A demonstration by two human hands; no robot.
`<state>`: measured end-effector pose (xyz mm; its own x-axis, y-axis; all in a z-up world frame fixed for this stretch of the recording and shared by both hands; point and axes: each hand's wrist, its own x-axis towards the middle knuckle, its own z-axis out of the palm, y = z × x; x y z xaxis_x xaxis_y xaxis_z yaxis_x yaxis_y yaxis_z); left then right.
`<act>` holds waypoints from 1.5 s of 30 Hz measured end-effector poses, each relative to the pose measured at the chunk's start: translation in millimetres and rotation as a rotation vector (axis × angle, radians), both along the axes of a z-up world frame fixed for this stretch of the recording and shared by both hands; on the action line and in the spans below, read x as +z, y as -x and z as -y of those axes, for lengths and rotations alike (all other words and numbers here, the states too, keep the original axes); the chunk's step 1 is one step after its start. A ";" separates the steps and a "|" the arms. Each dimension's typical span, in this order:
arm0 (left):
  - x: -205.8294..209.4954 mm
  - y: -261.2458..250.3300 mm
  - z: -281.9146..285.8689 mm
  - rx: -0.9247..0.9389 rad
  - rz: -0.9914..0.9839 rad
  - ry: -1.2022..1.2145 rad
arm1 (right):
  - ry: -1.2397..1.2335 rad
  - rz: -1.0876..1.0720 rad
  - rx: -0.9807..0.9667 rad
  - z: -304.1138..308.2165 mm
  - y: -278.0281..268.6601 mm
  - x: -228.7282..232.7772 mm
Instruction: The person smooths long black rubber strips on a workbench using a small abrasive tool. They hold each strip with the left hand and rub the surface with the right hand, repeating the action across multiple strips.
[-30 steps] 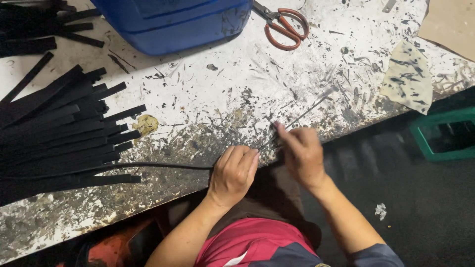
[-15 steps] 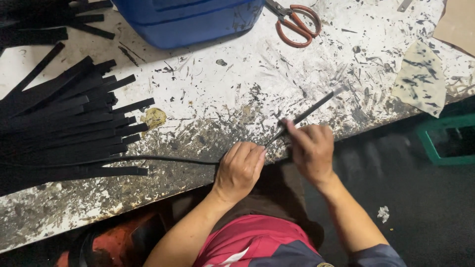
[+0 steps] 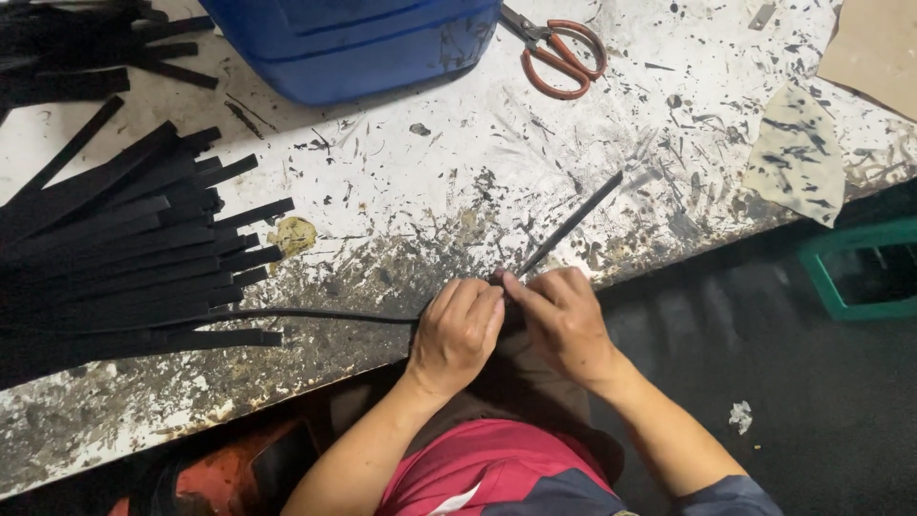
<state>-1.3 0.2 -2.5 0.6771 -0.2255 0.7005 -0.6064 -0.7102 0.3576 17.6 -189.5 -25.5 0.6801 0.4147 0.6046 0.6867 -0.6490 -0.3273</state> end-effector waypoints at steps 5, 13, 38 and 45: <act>-0.7 3.0 -3.1 -0.013 -0.009 -0.010 | 0.044 0.070 -0.083 27.4 -28.9 13.2; -1.6 24.5 -41.2 -0.001 -0.142 -0.061 | 0.014 0.026 -0.142 28.2 -23.2 32.3; -4.7 5.5 -3.6 0.030 -0.081 0.023 | 0.027 0.108 -0.063 3.4 -4.0 16.0; 3.1 7.3 -4.6 0.003 -0.064 0.031 | 0.086 0.129 -0.121 26.6 -29.4 28.6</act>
<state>-8.6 4.9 0.6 0.7215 -0.2020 0.6622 -0.5795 -0.6997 0.4179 47.1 -216.1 3.0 0.6474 0.3886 0.6556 0.6348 -0.7511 -0.1816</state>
